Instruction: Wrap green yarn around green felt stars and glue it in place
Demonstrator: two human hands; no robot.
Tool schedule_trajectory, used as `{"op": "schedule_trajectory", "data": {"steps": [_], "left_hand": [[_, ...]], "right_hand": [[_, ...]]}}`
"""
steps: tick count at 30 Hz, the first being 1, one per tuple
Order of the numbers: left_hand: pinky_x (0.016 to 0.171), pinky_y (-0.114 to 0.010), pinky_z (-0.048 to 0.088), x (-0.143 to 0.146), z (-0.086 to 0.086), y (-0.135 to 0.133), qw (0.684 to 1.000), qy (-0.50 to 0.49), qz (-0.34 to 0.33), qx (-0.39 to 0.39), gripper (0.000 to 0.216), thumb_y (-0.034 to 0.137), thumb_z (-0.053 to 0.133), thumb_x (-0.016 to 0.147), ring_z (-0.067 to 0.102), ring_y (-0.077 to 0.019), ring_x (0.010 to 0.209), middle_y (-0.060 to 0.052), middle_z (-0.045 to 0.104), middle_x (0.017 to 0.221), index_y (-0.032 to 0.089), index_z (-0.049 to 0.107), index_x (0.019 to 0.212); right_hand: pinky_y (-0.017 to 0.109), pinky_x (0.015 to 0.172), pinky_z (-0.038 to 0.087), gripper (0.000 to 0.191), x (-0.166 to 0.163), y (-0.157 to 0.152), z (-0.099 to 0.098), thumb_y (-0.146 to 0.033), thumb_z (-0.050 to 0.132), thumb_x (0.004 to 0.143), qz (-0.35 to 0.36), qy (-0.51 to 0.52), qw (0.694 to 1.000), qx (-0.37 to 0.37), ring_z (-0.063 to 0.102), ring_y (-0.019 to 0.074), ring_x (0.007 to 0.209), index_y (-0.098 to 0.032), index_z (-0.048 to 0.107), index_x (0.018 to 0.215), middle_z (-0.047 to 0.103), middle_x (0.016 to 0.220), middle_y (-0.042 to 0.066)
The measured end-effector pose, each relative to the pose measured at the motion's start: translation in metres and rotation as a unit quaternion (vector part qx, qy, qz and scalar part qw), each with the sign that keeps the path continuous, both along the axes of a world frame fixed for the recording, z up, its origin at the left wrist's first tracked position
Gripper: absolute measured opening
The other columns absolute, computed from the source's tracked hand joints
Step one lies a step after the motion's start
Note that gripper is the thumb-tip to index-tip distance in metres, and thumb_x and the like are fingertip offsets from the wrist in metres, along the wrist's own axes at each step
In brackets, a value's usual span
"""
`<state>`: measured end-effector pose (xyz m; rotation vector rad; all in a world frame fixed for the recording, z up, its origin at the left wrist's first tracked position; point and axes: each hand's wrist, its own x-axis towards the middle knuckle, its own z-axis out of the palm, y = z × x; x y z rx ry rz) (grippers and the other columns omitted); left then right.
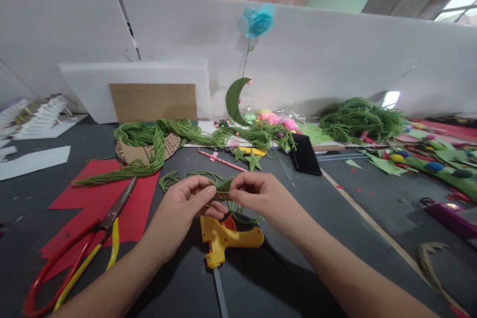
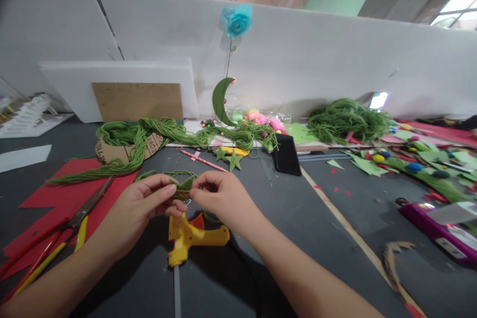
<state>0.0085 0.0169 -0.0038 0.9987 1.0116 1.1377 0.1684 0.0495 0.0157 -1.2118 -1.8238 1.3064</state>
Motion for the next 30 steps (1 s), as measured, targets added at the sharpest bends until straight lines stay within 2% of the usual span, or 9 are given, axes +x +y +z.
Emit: {"op": "schedule_trajectory", "data": {"steps": [3,10,13,16,19,30], "left_hand": [[0.056,-0.021,0.052,-0.002,0.0,0.0,0.999,-0.017,-0.033,-0.026,0.011,0.026,0.058,0.077,0.063,-0.0115,0.059,0.002,0.058,0.065,0.015,0.056,0.075],[0.05,-0.015,0.05,-0.005,-0.003,0.004,0.993,-0.045,-0.074,-0.078,0.013,0.024,0.059,0.077,0.061,-0.0085,0.053,0.0,0.059,0.06,0.012,0.058,0.073],[0.052,-0.014,0.051,-0.005,-0.004,0.005,0.993,-0.062,-0.057,-0.077,0.012,0.021,0.059,0.077,0.061,-0.0079,0.056,0.0,0.058,0.064,0.011,0.06,0.073],[0.054,-0.014,0.052,-0.005,-0.002,0.005,0.995,-0.072,-0.023,-0.071,0.011,0.02,0.058,0.078,0.062,-0.0083,0.058,-0.001,0.06,0.068,0.01,0.062,0.075],[0.054,-0.014,0.053,-0.005,0.0,0.006,0.994,-0.087,-0.005,-0.063,0.011,0.019,0.057,0.079,0.063,-0.0081,0.059,-0.001,0.061,0.07,0.01,0.062,0.074],[0.061,-0.018,0.054,-0.005,-0.002,0.005,0.992,-0.116,0.034,-0.032,0.008,0.02,0.06,0.077,0.065,-0.0109,0.065,0.001,0.061,0.069,0.013,0.059,0.073]], "right_hand": [[0.019,0.047,0.027,0.008,-0.002,-0.003,0.0,-0.012,0.05,0.066,-0.009,-0.028,0.998,0.046,0.034,0.0062,0.049,-0.015,0.052,0.059,0.041,0.052,-0.006],[0.018,0.046,0.03,0.007,-0.002,-0.005,-0.001,-0.013,0.051,0.069,-0.007,-0.056,0.995,0.077,0.039,0.0068,0.049,-0.015,0.054,0.062,0.046,0.052,-0.005],[0.019,0.046,0.031,0.005,-0.001,-0.006,-0.003,-0.014,0.053,0.071,-0.025,-0.079,0.982,0.168,0.04,0.0077,0.049,-0.016,0.056,0.067,0.045,0.052,-0.005],[0.02,0.05,0.032,0.006,0.0,-0.009,-0.005,-0.013,0.053,0.072,-0.028,-0.11,0.95,0.29,0.041,0.0087,0.053,-0.017,0.057,0.07,0.046,0.056,-0.004],[0.021,0.053,0.032,0.006,-0.001,-0.011,-0.006,-0.014,0.052,0.075,-0.019,-0.133,0.927,0.351,0.042,0.0091,0.055,-0.017,0.058,0.074,0.049,0.061,-0.002],[0.018,0.047,0.032,0.007,-0.004,-0.008,-0.008,-0.014,0.055,0.072,-0.058,-0.089,0.949,0.297,0.04,0.0072,0.048,-0.017,0.056,0.066,0.045,0.053,-0.005]]}}
